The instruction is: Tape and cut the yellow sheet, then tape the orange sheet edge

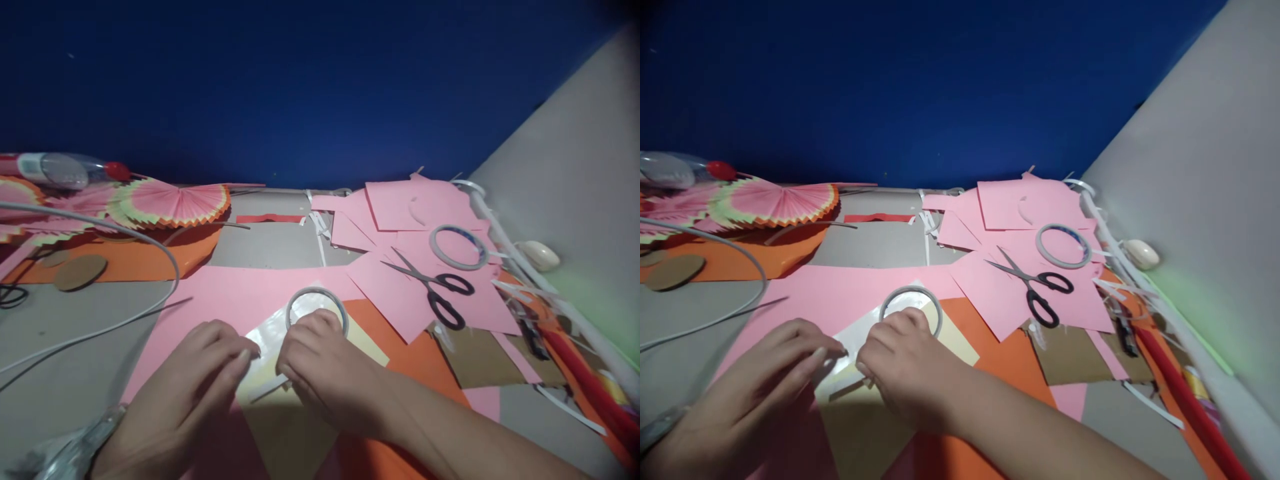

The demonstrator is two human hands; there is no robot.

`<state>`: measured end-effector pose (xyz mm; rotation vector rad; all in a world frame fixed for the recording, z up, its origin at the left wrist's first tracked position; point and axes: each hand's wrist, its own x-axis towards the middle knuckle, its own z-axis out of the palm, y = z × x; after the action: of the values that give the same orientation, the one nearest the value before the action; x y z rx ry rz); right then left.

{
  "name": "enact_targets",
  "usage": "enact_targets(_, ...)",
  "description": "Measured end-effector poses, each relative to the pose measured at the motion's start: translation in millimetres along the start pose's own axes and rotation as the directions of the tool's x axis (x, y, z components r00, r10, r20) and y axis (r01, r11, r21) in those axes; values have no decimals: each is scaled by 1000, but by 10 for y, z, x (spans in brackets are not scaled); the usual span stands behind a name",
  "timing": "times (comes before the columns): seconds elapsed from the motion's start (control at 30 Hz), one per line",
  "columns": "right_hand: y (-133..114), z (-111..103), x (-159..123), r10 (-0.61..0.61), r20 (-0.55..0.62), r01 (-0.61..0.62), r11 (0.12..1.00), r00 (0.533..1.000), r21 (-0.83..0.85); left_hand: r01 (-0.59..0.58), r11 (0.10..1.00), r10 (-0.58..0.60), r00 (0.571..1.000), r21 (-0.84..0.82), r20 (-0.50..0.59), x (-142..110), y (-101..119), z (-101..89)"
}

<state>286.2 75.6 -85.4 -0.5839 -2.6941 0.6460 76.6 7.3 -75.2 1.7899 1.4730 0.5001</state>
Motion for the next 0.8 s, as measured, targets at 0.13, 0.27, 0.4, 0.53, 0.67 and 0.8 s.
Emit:
enact_targets(0.13, -3, -7, -4, -56, 50, 61, 993, 997, -99, -55, 996, 64, 991, -76, 117, 35, 9, 90)
enact_targets(0.27, -7, -1, 7, -74, 73, 84, 985, 995, -152, -141, 989, 145, 985, -50, 93, 61, 29, 166)
enact_targets(0.4, -18, -14, 16, -86, 104, 102, 982, 991, -158, -209, 976, 206, 976, 55, 66, 95, 16, 158)
enact_targets(0.53, -21, -27, 15, -79, 117, 97, 984, 990, -149, -228, 962, 211, 970, 149, 119, 94, -31, 150)
enact_targets(0.67, -17, -34, 13, -86, 128, 103, 986, 988, -129, -190, 973, 172, 976, 131, 137, 50, -45, 126)
enact_targets(0.8, -22, -40, 15, -67, 123, 81, 990, 990, -116, -108, 994, 108, 993, 9, 43, 25, -33, 50)
